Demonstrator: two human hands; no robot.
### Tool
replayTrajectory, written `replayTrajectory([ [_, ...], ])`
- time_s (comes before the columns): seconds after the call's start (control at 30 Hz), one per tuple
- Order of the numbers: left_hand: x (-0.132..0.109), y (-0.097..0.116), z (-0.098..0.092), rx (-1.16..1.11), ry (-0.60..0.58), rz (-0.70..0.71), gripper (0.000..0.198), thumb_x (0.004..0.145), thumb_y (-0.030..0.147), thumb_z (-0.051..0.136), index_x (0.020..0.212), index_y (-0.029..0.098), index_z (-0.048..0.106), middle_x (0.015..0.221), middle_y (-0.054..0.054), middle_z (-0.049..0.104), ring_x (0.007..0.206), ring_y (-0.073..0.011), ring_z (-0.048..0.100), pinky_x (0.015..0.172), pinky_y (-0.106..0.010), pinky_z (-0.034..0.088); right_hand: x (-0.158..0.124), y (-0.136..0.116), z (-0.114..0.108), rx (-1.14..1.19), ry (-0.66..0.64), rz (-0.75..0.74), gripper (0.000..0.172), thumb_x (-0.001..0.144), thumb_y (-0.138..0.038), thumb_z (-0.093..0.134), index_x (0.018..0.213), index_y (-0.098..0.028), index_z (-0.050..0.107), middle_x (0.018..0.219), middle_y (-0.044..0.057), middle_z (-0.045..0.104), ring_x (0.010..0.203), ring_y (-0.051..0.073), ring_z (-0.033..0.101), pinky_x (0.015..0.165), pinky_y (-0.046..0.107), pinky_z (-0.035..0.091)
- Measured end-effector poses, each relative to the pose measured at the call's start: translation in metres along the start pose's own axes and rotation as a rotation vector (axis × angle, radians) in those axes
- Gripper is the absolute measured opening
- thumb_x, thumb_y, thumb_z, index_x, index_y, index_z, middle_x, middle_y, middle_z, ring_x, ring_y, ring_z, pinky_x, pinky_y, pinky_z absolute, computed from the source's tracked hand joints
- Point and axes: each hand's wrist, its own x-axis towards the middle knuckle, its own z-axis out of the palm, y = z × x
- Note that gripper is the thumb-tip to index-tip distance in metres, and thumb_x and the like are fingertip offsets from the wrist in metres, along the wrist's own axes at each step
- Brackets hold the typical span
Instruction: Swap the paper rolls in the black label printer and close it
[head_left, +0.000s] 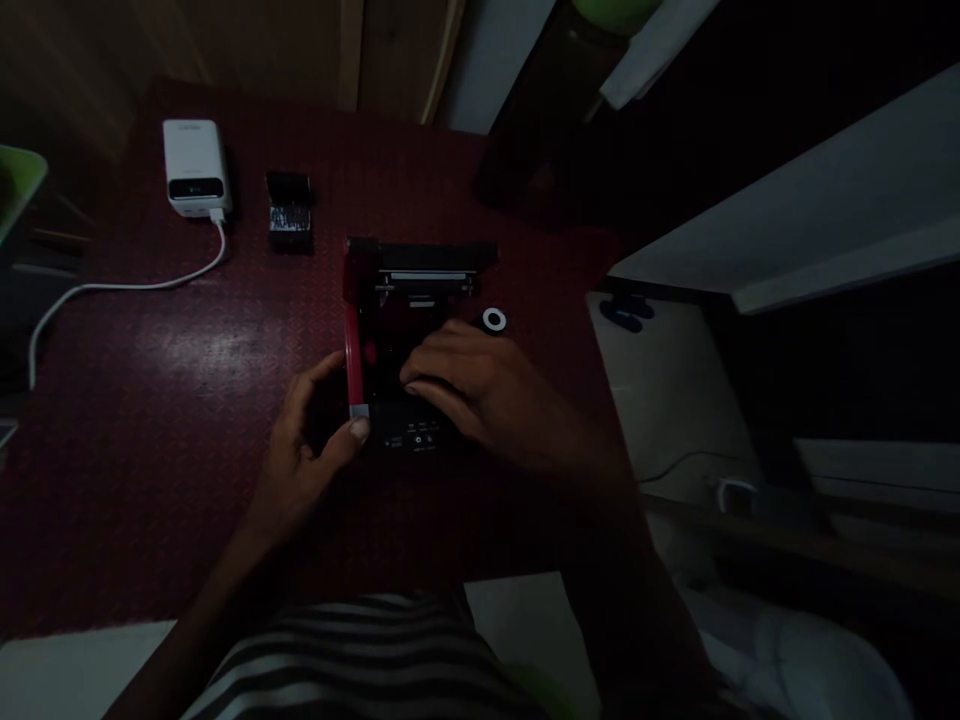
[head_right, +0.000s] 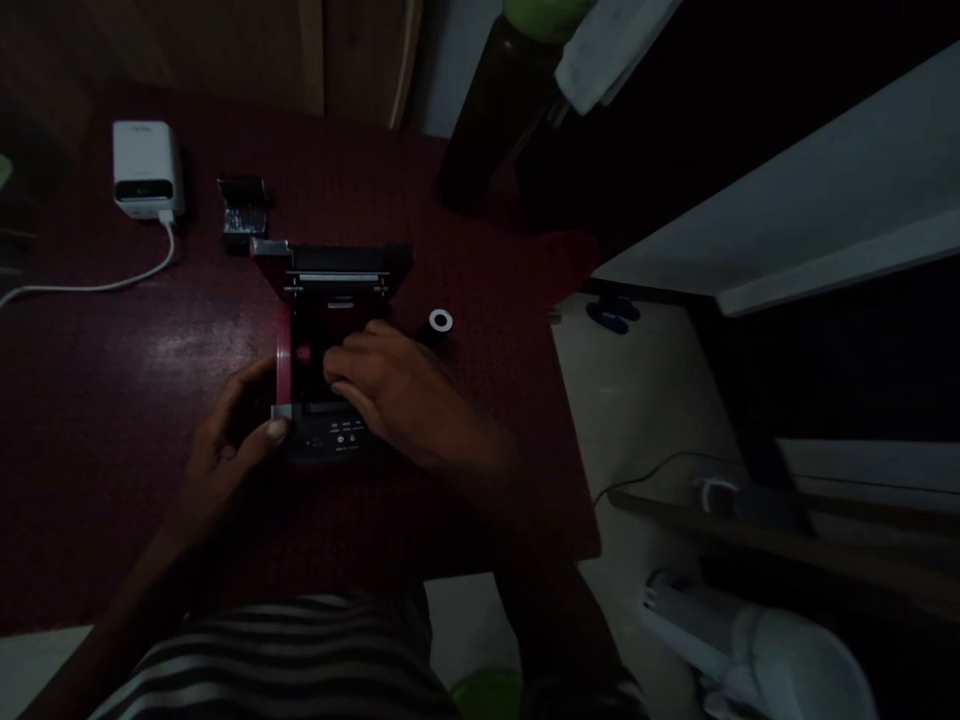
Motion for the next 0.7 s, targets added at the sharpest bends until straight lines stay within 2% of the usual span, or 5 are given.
replayTrajectory([
  [0.13, 0.004, 0.011, -0.001, -0.068, 0.070, 0.006, 0.062, 0.110, 0.061, 0.075, 0.164, 0.032, 0.069, 0.167, -0.011, 0.071, 0.156, -0.0401, 0.066, 0.128, -0.059, 0.057, -0.024, -0.008, 0.006, -0.093, 0.258, -0.063, 0.025, 0.116, -0.012, 0.062, 0.106, -0.021, 0.082, 0.103, 0.007, 0.083, 0.099, 0.024, 0.073, 0.096, 0.042, 0.062],
  [0.2, 0.018, 0.016, -0.003, -0.020, 0.133, 0.108, 0.064, 0.110, 0.064, 0.074, 0.166, 0.033, 0.068, 0.171, -0.010, 0.068, 0.157, -0.0402, 0.065, 0.126, -0.060, 0.057, -0.034, -0.011, 0.014, -0.127, 0.374, -0.102, 0.024, 0.115, -0.010, 0.065, 0.104, -0.022, 0.083, 0.103, 0.007, 0.084, 0.098, 0.023, 0.074, 0.094, 0.041, 0.065],
  [0.37, 0.066, 0.036, -0.002, 0.015, 0.126, 0.402, 0.070, 0.110, 0.071, 0.074, 0.168, 0.034, 0.067, 0.180, -0.007, 0.060, 0.165, -0.0366, 0.057, 0.136, -0.055, 0.047, -0.048, -0.016, 0.037, -0.245, 0.569, -0.162, 0.020, 0.108, -0.002, 0.073, 0.105, -0.019, 0.085, 0.102, 0.010, 0.086, 0.098, 0.024, 0.075, 0.088, 0.039, 0.070],
  [0.53, 0.068, 0.050, 0.006, 0.037, 0.169, 0.430, 0.047, 0.117, 0.065, 0.066, 0.143, 0.030, 0.081, 0.146, -0.004, 0.080, 0.142, -0.0298, 0.071, 0.122, -0.048, 0.056, -0.057, -0.025, 0.048, -0.356, 0.624, -0.078, 0.021, 0.110, -0.003, 0.072, 0.106, -0.018, 0.087, 0.104, 0.008, 0.090, 0.104, 0.023, 0.081, 0.092, 0.037, 0.072],
  [0.7, 0.042, 0.045, 0.014, 0.037, 0.272, 0.355, 0.015, 0.108, 0.043, 0.085, 0.102, 0.030, 0.083, 0.113, 0.000, 0.086, 0.113, -0.0249, 0.080, 0.108, -0.045, 0.063, -0.063, -0.027, 0.060, -0.392, 0.642, -0.079, 0.020, 0.111, -0.005, 0.073, 0.106, -0.018, 0.088, 0.108, 0.008, 0.092, 0.109, 0.023, 0.085, 0.094, 0.036, 0.073],
])
